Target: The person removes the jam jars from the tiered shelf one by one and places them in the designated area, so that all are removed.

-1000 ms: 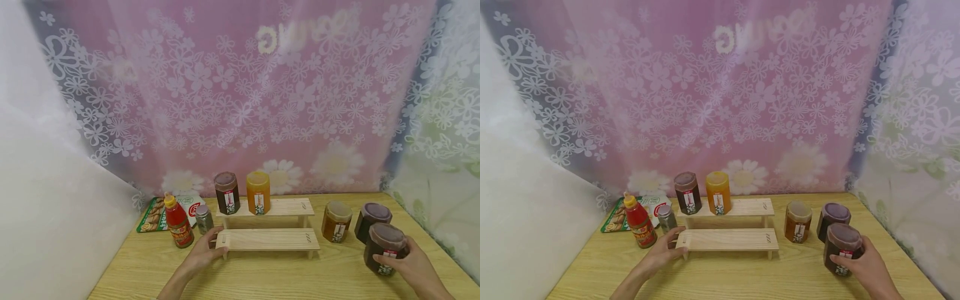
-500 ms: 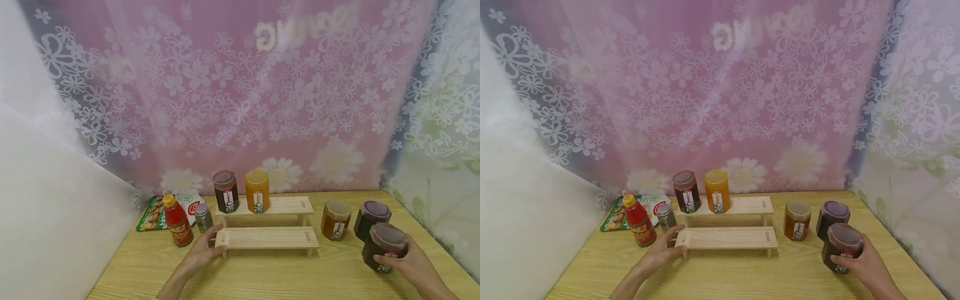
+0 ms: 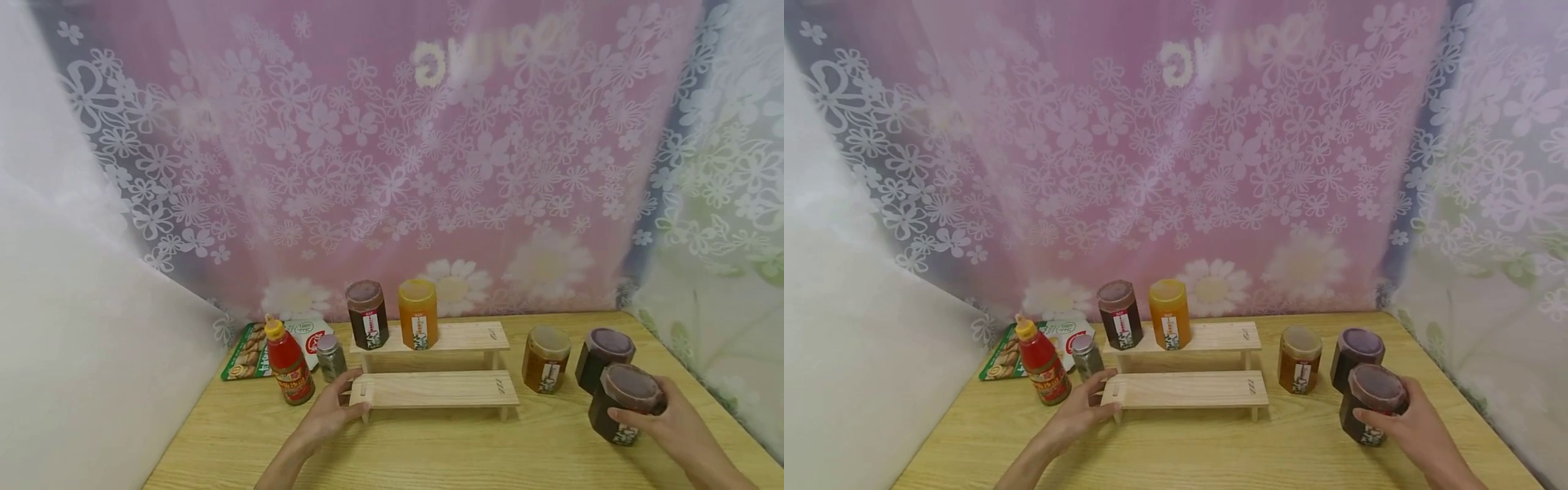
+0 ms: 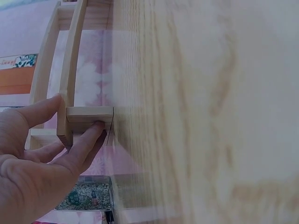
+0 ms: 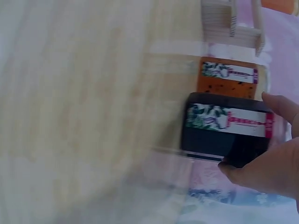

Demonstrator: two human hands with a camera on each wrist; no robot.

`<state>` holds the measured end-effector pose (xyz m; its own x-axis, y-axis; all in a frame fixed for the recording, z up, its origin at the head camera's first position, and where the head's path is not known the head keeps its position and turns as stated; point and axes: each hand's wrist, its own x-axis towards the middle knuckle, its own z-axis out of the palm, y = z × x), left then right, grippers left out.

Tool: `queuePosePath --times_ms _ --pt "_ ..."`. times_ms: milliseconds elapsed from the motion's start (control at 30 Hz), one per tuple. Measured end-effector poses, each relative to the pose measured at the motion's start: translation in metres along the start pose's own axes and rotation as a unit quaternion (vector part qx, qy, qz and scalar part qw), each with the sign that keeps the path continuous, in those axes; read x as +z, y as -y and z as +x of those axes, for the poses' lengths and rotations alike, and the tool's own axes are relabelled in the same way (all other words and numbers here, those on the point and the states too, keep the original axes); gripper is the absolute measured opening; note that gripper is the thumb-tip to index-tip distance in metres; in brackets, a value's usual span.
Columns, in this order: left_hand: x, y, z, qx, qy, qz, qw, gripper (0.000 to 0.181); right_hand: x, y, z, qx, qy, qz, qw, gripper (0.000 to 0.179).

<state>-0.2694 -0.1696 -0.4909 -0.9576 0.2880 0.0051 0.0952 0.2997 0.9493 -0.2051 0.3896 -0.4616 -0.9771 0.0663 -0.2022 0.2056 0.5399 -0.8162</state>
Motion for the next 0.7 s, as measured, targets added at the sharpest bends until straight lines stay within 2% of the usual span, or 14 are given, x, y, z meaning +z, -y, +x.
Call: queuePosePath --times_ms 167,367,500,700 --pt "0.000 0.000 0.000 0.000 -0.004 0.006 1.0000 0.070 -0.004 0.009 -0.005 -0.034 -0.033 -0.008 0.9988 0.101" --pt "0.000 0.001 -0.001 -0.005 -0.004 0.008 1.0000 0.071 -0.008 0.023 -0.012 -0.050 -0.051 0.027 0.9971 0.102" --pt "0.000 0.000 -0.001 -0.003 -0.001 0.003 1.0000 0.071 -0.010 0.029 -0.015 -0.079 -0.079 0.042 0.9929 0.100" --pt "-0.001 0.000 0.000 0.001 0.000 0.002 1.0000 0.071 -0.004 0.034 -0.017 -0.135 -0.110 0.042 0.9839 0.078"
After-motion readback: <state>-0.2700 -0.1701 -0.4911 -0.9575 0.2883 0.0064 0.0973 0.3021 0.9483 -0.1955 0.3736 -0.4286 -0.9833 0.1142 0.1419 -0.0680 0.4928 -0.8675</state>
